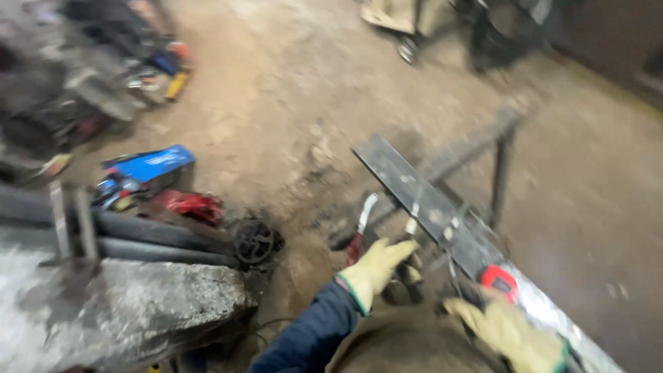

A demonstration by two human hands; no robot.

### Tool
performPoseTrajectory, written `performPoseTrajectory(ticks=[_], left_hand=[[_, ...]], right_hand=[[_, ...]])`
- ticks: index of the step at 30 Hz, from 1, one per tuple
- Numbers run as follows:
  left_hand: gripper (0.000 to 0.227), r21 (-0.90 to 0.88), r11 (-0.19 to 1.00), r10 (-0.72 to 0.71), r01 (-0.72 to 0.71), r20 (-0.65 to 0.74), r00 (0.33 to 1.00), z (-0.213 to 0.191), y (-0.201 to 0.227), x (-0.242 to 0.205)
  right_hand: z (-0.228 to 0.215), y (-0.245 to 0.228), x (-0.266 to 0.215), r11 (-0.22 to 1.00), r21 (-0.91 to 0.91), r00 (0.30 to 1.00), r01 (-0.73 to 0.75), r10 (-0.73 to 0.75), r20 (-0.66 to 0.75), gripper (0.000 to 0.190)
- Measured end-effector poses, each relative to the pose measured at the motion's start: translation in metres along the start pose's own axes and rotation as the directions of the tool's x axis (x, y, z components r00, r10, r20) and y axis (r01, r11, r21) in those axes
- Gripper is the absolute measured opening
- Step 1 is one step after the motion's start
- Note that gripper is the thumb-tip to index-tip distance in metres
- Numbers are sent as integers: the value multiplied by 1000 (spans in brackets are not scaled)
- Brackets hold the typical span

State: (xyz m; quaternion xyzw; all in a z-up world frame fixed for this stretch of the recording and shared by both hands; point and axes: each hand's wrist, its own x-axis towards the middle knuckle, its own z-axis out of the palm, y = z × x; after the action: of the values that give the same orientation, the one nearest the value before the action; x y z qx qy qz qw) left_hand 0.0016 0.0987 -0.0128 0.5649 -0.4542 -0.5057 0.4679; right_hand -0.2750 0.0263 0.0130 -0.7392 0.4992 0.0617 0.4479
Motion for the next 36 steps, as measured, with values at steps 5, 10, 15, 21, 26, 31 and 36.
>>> performPoseTrajectory(ticks=[5,10,15,21,26,31,36], left_hand=[[33,-32,997,68,-64,171,983,17,29,-27],[34,-299,916,-276,268,17,961,38,43,-34],[37,-286,926,-274,248,-55,960,40,46,-31],[47,-199,962,-206,187,-75,976,41,53,-25],[51,-254,942,-236,221,-32,971,45,31,-26],[47,-513,803,-303,303,86,949,47,39,-28],[44,-497,815,-289,299,98,952,29,51,-24]], right_hand=[[-25,-67,-22,981,45,980,187,-184,-71,33],[-17,-70,-24,997,64,996,40,-35,-83,33],[-17,-67,-28,992,50,989,115,-110,-98,32],[-23,-64,-31,953,-118,947,279,-294,-133,30],[-9,-68,-35,949,-159,924,274,-305,-231,33],[-12,-70,-42,922,-125,889,368,-388,-244,30],[-8,-27,-6,836,-431,836,340,-478,-268,34]])
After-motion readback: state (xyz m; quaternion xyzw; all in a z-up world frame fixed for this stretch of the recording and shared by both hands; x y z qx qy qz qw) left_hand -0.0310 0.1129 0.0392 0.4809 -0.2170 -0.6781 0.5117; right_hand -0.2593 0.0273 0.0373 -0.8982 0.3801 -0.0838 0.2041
